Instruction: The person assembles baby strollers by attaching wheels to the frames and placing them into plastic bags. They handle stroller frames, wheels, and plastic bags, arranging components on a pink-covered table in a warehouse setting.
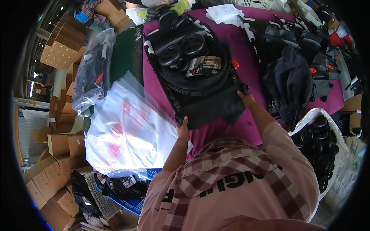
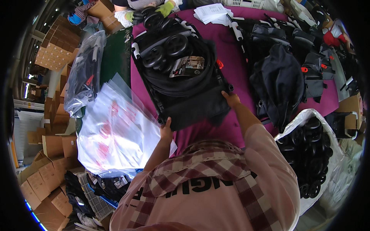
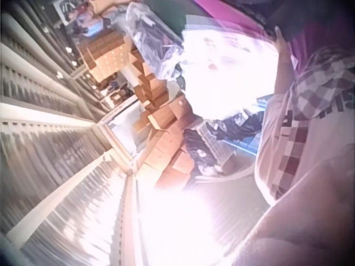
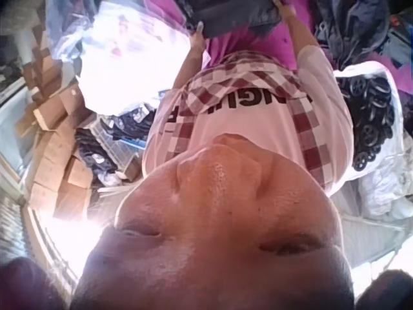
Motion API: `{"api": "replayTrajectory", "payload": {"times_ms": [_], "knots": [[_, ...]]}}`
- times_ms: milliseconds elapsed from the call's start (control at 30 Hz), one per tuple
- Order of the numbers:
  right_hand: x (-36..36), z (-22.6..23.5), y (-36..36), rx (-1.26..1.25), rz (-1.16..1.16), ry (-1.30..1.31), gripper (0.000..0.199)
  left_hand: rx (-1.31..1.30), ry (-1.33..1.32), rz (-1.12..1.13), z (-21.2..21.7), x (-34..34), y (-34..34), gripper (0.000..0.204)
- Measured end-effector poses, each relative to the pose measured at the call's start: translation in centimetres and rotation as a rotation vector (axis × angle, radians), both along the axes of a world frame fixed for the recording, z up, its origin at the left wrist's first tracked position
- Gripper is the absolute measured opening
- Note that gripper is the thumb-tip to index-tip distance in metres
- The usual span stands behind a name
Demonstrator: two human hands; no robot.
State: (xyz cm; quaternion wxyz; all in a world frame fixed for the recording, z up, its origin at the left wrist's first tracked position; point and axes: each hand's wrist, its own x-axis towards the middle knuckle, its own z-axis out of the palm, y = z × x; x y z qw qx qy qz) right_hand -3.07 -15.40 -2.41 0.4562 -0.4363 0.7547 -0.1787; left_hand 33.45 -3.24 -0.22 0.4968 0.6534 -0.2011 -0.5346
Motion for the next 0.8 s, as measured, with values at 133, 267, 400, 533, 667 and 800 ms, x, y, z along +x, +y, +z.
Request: {"api": "replayTrajectory", "payload": {"times_ms": [133, 267, 400, 533, 667, 800], "knots": [[2.1, 5.6, 1.1, 0.078, -0.301, -0.269, 0.072, 0.084, -0.063, -0.151, 4.0, 0.3, 0.3, 0.052], [-0.1, 7.0, 2.4, 0.006, -0.144, -0.280, 0.078, -0.039, 0.167, -0.227, 10.6, 0.0, 1.1, 0.062], [0.9, 12.8, 5.8, -0.515, 0.334, 0.165, 0.089, -0.358, -0.887, -0.421, 14.3, -0.6, 2.7, 0.080], [1.2, 13.2, 5.8, -0.551, 0.674, 0.559, 0.084, -0.401, -1.535, -0.763, 12.7, -1.5, 0.5, 0.074], [0.5, 9.7, 4.0, -0.744, 0.705, 0.806, 0.071, -0.516, -1.607, -0.665, 8.0, -0.5, -1.2, 0.046], [0.5, 10.7, 3.1, -0.739, 0.704, 0.688, 0.060, -0.567, -1.631, -0.661, 8.2, 0.5, -3.5, 0.041]]}}
